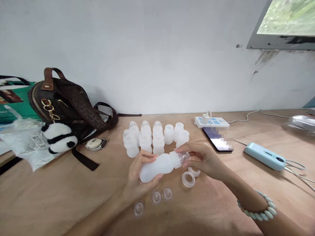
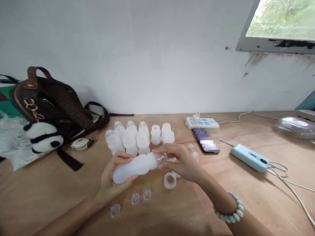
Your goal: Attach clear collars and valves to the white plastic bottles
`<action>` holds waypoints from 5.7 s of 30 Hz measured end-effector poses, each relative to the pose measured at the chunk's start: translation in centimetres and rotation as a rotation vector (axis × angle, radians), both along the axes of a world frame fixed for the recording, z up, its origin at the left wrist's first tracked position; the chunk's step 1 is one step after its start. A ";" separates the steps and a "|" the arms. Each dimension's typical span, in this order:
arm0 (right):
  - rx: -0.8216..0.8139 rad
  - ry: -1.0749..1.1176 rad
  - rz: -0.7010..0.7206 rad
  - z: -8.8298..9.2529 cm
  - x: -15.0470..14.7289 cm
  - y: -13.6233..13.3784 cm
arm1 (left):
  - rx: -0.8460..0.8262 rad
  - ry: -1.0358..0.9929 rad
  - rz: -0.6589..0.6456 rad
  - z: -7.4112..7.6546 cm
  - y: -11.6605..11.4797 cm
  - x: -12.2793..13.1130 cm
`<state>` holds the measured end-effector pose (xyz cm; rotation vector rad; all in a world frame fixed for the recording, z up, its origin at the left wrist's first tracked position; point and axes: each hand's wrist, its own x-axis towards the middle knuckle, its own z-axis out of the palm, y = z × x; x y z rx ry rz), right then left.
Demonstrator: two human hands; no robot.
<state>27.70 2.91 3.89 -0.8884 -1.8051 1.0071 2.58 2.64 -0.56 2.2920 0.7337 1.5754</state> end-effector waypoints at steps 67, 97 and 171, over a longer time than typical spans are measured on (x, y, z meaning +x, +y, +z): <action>0.507 -1.196 -0.382 -4.6 0.0 2.7 | -0.760 0.697 -0.621 0.6 2.9 -1.2; 0.445 -0.716 0.005 -3.2 -1.7 0.2 | -0.637 0.336 -0.233 -2.3 2.2 2.4; -0.028 -0.189 -0.157 -2.9 -1.1 0.9 | -0.088 -0.016 0.033 -2.6 1.1 0.7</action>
